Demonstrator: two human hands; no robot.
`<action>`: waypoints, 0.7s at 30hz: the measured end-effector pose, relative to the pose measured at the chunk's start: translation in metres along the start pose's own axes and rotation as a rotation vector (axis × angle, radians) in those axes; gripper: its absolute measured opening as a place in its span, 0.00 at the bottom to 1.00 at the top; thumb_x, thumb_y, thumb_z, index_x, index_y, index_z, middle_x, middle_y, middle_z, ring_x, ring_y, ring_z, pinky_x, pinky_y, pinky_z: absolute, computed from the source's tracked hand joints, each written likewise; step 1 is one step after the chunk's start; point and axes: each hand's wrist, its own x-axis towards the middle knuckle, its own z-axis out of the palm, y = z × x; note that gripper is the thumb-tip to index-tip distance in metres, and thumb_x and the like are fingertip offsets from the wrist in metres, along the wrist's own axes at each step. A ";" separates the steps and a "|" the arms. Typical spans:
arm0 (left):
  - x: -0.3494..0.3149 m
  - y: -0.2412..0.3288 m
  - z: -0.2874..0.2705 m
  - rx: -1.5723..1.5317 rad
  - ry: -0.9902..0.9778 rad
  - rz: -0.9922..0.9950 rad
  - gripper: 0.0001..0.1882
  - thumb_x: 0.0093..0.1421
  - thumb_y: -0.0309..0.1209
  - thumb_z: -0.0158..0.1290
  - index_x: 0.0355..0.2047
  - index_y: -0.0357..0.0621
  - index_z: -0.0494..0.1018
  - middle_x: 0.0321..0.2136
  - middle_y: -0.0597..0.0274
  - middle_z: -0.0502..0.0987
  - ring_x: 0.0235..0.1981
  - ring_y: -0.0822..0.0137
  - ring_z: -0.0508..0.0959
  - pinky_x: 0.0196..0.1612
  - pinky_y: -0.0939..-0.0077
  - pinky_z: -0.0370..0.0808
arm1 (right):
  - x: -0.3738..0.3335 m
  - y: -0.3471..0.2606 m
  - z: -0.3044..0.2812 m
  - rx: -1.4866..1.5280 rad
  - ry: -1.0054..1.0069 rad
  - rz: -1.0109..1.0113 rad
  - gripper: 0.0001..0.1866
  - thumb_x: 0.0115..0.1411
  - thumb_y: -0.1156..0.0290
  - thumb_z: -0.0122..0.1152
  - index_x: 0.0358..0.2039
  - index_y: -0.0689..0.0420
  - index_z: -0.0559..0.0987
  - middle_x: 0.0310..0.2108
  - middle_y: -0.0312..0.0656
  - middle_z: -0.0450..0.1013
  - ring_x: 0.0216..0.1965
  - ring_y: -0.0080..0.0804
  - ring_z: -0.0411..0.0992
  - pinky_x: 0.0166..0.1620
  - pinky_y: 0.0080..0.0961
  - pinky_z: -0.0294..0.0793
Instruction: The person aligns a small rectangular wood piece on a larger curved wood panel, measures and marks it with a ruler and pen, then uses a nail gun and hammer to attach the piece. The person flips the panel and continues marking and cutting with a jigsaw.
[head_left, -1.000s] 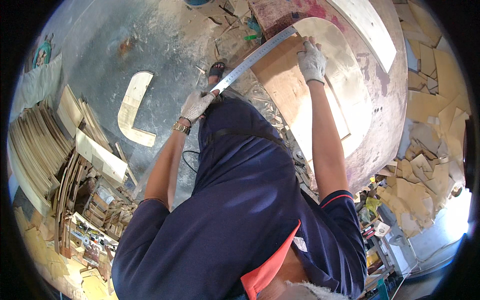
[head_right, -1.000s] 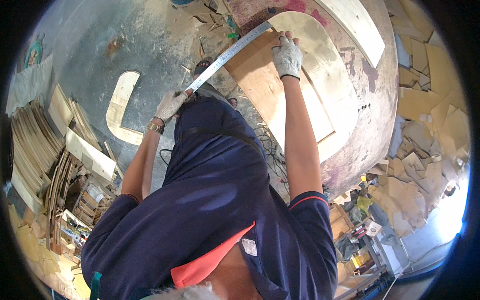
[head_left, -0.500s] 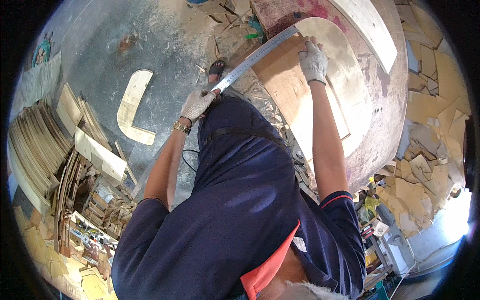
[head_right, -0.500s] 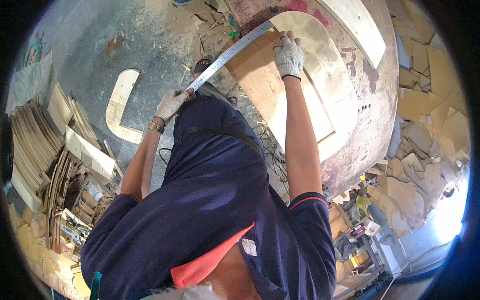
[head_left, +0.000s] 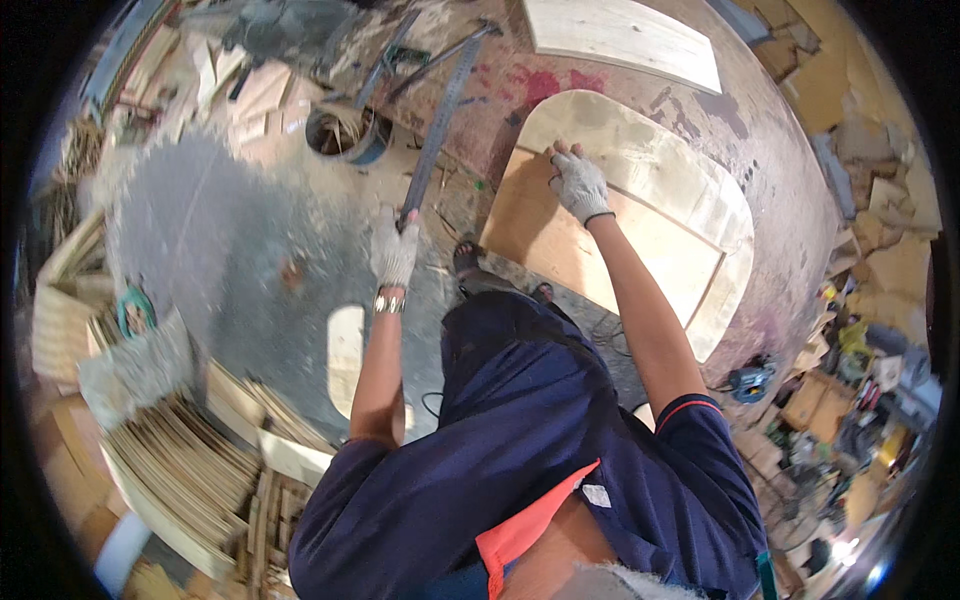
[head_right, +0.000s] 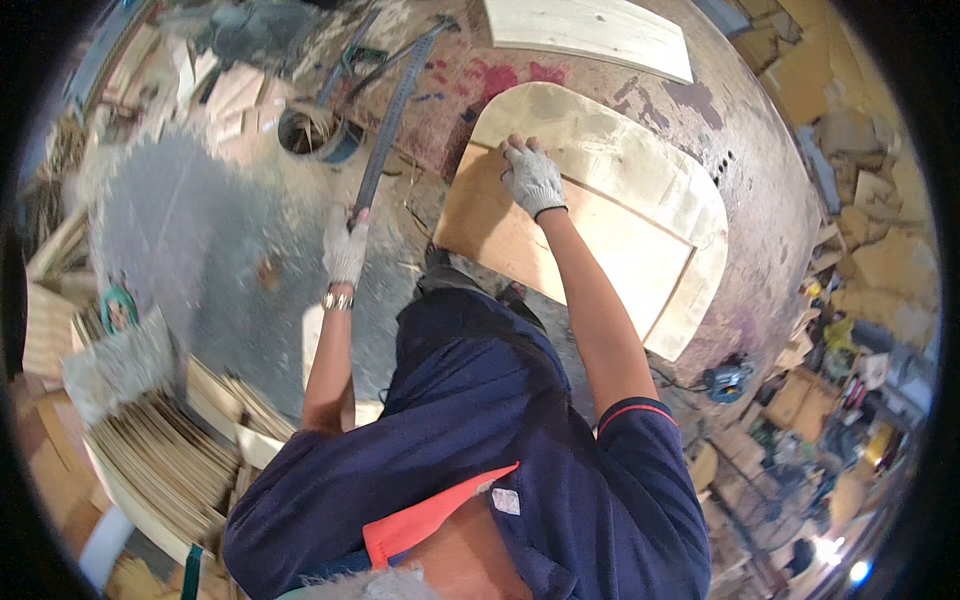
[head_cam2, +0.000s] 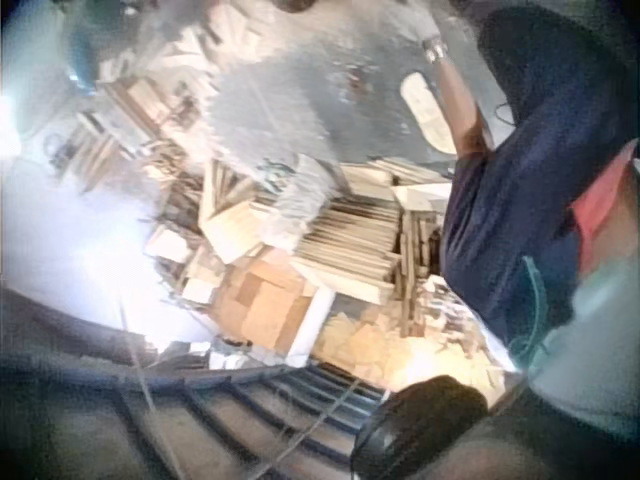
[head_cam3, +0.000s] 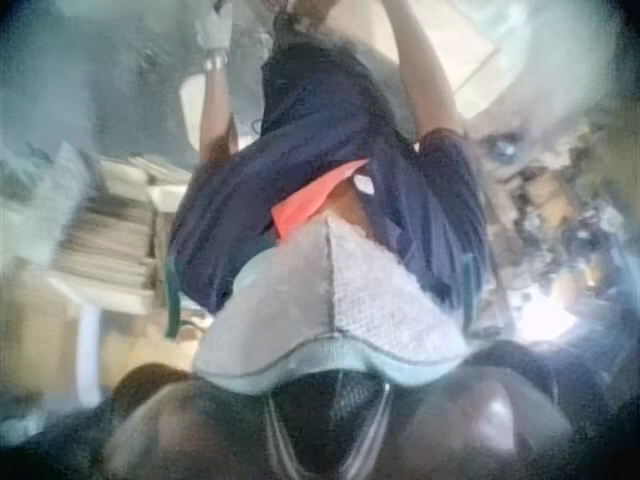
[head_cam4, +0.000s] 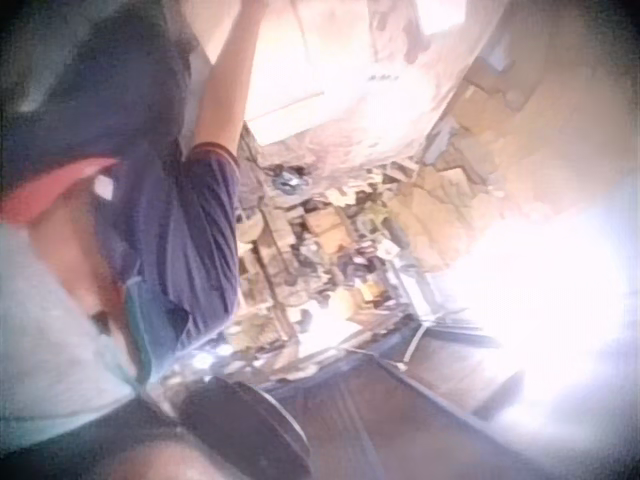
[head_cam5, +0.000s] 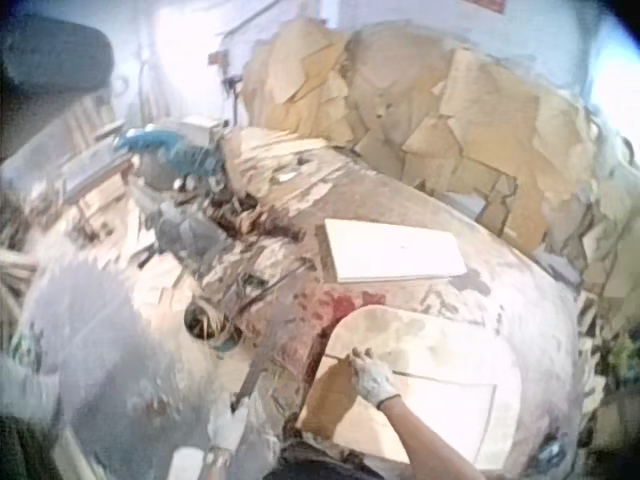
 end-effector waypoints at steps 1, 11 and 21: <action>0.034 0.011 0.004 -0.012 0.016 0.098 0.19 0.64 0.45 0.57 0.41 0.41 0.71 0.30 0.48 0.78 0.36 0.44 0.79 0.40 0.52 0.72 | 0.000 -0.001 -0.001 0.016 -0.003 0.009 0.23 0.64 0.65 0.51 0.60 0.51 0.75 0.64 0.42 0.68 0.64 0.53 0.64 0.63 0.58 0.68; 0.354 0.198 0.077 -0.069 -0.191 0.318 0.10 0.59 0.35 0.59 0.34 0.41 0.77 0.17 0.55 0.78 0.15 0.59 0.79 0.18 0.59 0.72 | -0.005 -0.017 -0.008 0.062 -0.079 0.193 0.25 0.60 0.64 0.57 0.60 0.45 0.76 0.68 0.35 0.65 0.71 0.49 0.57 0.70 0.53 0.58; 0.300 0.272 0.161 0.459 0.023 1.034 0.40 0.56 0.59 0.58 0.61 0.45 0.69 0.62 0.38 0.68 0.63 0.43 0.69 0.61 0.51 0.71 | -0.005 -0.017 0.002 0.147 0.009 0.192 0.24 0.61 0.65 0.55 0.59 0.44 0.77 0.69 0.37 0.64 0.72 0.51 0.56 0.71 0.53 0.54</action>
